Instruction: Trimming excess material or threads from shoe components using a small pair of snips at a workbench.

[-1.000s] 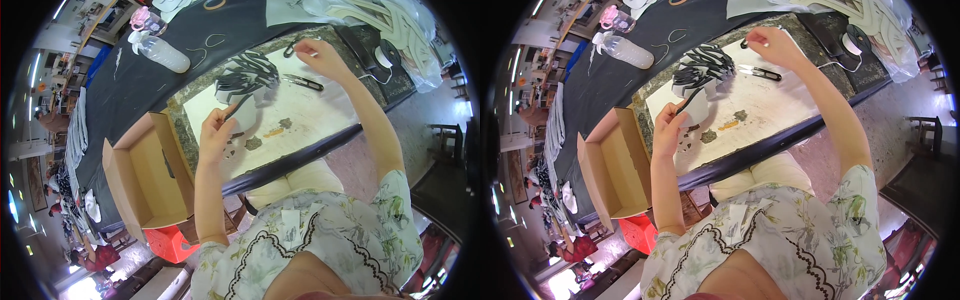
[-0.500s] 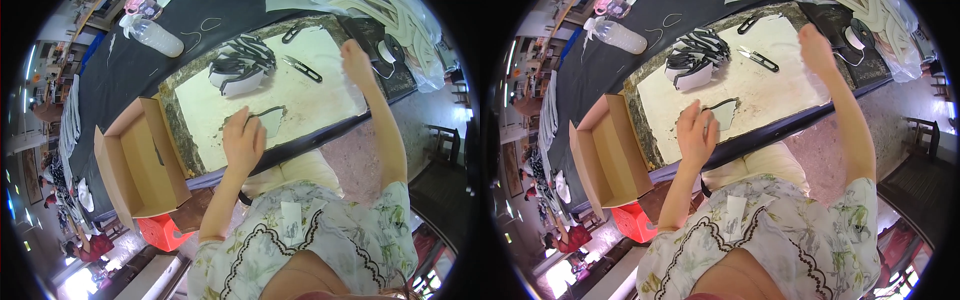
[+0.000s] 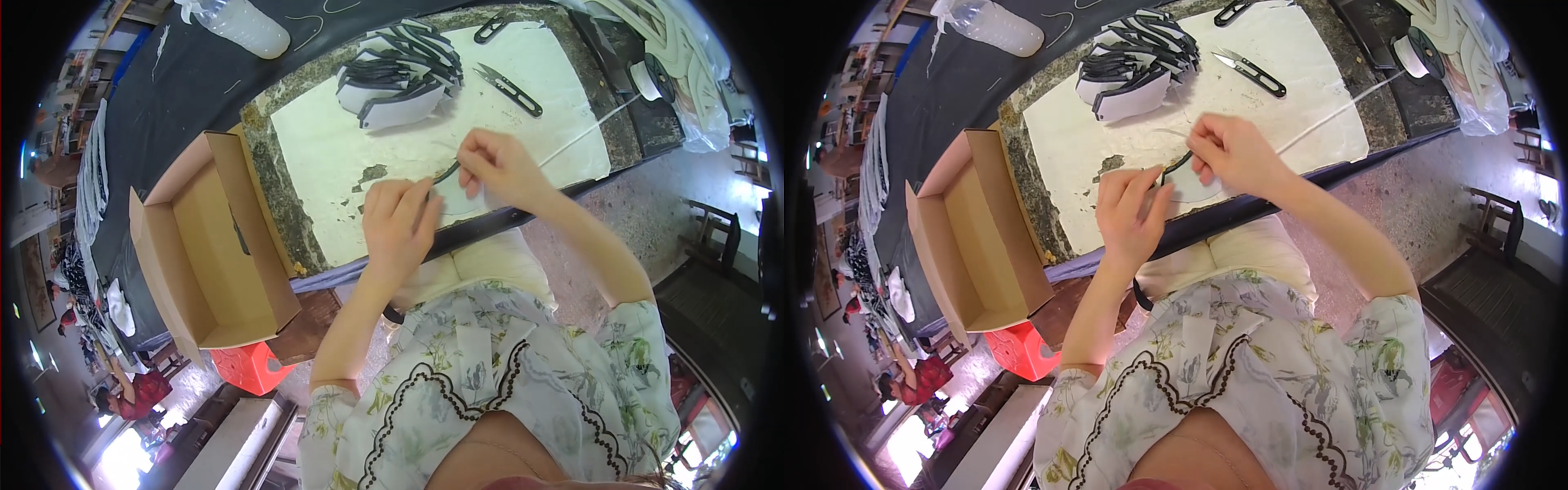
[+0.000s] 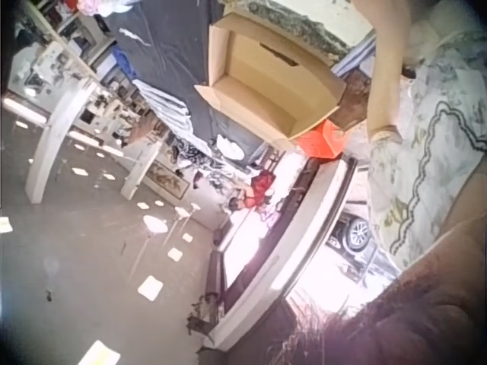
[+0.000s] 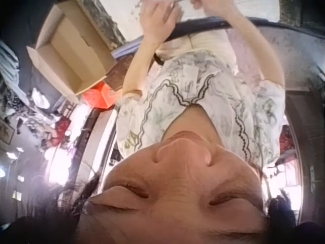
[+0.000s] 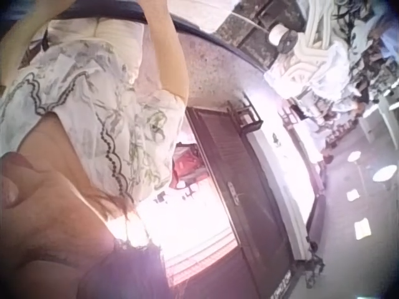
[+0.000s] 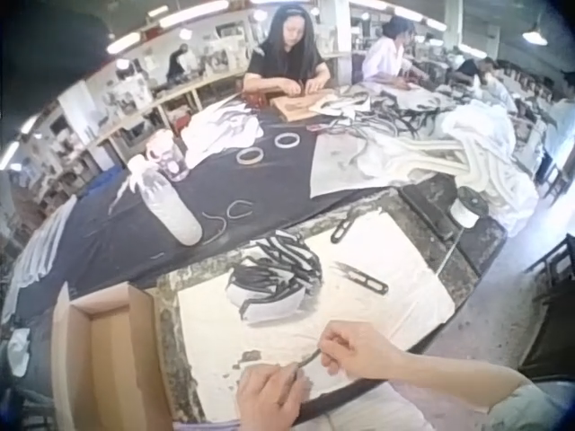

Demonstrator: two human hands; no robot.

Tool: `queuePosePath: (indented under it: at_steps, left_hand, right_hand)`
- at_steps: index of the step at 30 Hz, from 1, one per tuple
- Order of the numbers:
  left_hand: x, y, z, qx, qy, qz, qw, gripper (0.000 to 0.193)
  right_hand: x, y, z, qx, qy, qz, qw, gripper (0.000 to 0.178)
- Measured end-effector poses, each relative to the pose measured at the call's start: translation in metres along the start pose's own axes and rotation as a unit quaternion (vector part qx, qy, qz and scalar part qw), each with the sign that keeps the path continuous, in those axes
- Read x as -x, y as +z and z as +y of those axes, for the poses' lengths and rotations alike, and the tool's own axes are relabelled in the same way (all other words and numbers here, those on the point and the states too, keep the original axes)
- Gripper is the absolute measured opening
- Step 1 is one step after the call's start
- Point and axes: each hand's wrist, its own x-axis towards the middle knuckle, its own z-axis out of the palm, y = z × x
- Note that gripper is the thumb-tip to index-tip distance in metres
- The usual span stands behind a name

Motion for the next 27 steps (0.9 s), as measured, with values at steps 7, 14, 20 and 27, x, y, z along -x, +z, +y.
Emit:
queuePosePath:
  at_steps: [7,14,20,27]
  left_hand:
    - [-0.011,0.015,-0.004,-0.045,0.062,-0.069,0.995,0.023]
    - [-0.026,0.004,-0.016,-0.169,0.114,-0.074,0.976,0.015]
    - [-0.031,-0.005,0.001,-0.140,0.141,-0.131,0.971,0.015]
    - [-0.043,0.005,0.018,-0.327,0.221,-0.243,0.886,0.013]
  right_hand:
    - [-0.006,0.004,0.009,0.048,0.022,0.038,0.998,0.018]
    - [-0.010,0.004,0.004,0.046,0.026,0.032,0.998,0.019]
    - [-0.009,0.006,0.001,0.061,0.041,0.036,0.997,0.017]
    - [-0.010,0.007,0.000,0.098,0.011,0.031,0.995,0.017]
